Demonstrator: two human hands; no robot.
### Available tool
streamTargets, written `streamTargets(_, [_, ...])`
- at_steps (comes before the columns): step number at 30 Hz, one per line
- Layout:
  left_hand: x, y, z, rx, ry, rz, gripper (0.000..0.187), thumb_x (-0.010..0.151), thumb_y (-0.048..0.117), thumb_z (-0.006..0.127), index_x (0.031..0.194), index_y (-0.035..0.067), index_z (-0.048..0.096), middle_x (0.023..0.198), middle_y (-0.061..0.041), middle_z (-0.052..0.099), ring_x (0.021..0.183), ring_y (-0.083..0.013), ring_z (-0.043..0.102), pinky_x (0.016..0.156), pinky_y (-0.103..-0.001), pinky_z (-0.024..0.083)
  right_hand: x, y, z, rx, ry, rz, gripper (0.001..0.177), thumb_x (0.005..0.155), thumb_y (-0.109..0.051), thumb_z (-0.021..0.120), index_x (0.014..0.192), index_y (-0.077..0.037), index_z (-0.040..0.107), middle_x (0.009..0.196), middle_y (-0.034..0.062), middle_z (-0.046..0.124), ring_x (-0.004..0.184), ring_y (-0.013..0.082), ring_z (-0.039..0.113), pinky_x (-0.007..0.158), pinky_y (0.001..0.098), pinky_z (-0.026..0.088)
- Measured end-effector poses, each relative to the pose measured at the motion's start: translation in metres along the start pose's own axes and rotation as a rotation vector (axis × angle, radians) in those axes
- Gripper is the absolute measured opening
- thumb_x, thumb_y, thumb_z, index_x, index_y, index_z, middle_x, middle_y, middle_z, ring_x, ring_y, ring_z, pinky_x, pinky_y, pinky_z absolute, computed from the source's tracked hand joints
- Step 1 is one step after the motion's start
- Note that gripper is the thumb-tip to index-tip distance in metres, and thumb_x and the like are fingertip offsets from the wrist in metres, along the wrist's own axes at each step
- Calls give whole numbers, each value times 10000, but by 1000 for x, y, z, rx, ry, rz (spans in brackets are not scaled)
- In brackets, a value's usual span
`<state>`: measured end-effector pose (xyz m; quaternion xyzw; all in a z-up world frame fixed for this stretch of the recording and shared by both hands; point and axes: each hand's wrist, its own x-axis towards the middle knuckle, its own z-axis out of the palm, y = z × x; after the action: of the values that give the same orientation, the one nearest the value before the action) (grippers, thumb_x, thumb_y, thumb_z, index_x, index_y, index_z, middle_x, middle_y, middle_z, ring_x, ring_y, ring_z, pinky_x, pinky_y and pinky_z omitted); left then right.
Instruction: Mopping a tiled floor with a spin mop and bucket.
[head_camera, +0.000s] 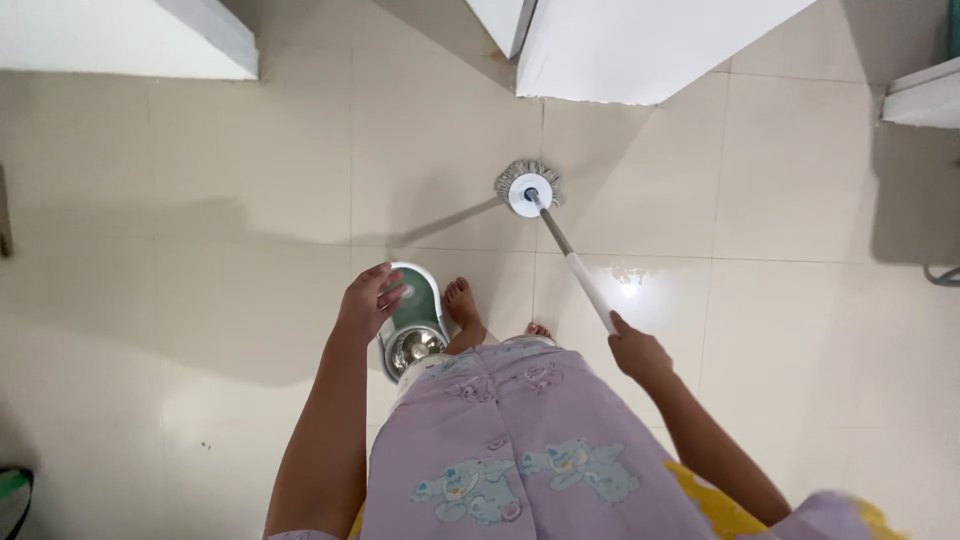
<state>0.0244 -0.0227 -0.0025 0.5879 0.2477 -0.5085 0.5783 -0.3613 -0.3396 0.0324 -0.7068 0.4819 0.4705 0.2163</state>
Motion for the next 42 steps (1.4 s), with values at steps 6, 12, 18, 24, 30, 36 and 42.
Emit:
streamTargets(6, [20, 8, -5, 9, -45, -5, 339, 1015, 292, 566, 1318, 141, 566, 1246, -56, 700, 1075, -217, 697, 886, -366, 542, 62, -38, -23, 149, 159, -125, 586, 1052, -380, 430, 1614, -285, 294, 1013, 157, 732, 733, 277, 693, 644, 421, 586])
streamTargets(12, [16, 10, -16, 17, -4, -54, 319, 1032, 300, 596, 1310, 144, 585, 1211, -56, 685, 1019, -204, 657, 885, -373, 517, 103, -80, -101, 233, 256, -246, 620, 1018, -331, 505, 1611, -220, 362, 1021, 163, 722, 735, 300, 712, 688, 405, 599])
streamTargets(18, [16, 10, -35, 19, -5, -43, 330, 1021, 290, 571, 1319, 150, 582, 1211, -47, 690, 1028, -201, 660, 891, -381, 511, 78, -75, -45, -13, 224, -242, 669, 1026, -389, 529, 1631, -310, 254, 1032, 194, 730, 776, 289, 697, 718, 449, 605])
streamTargets(24, [11, 20, -46, -20, -8, -18, 357, 1015, 293, 564, 1331, 129, 560, 1227, -52, 710, 1055, -207, 680, 908, -386, 514, -6, -40, 31, 64, 7, -145, 735, 1003, -387, 591, 1634, -361, 215, 1052, 164, 733, 696, 211, 705, 696, 377, 618])
streamTargets(30, [19, 20, -52, -65, 34, -35, 363, 1018, 273, 589, 1348, 125, 566, 1212, -69, 683, 1043, -221, 668, 917, -404, 534, -16, -100, -31, 139, -15, -132, 751, 997, -350, 574, 1656, -311, 217, 1046, 187, 772, 783, 314, 739, 726, 434, 669])
streamTargets(36, [18, 30, -41, -48, 33, -35, 370, 1019, 269, 563, 1360, 126, 562, 1213, -54, 703, 1061, -213, 667, 929, -396, 527, 130, -145, -100, 92, 275, -397, 739, 926, -331, 654, 1581, -229, 328, 990, 171, 726, 778, 271, 699, 692, 399, 605])
streamTargets(42, [15, 38, -37, -39, 40, -24, 370, 1023, 258, 566, 1366, 120, 557, 1241, -61, 686, 1088, -232, 656, 955, -406, 530, 118, -154, -126, 41, 231, -309, 685, 999, -294, 592, 1624, -270, 313, 990, 166, 723, 724, 240, 670, 644, 401, 579])
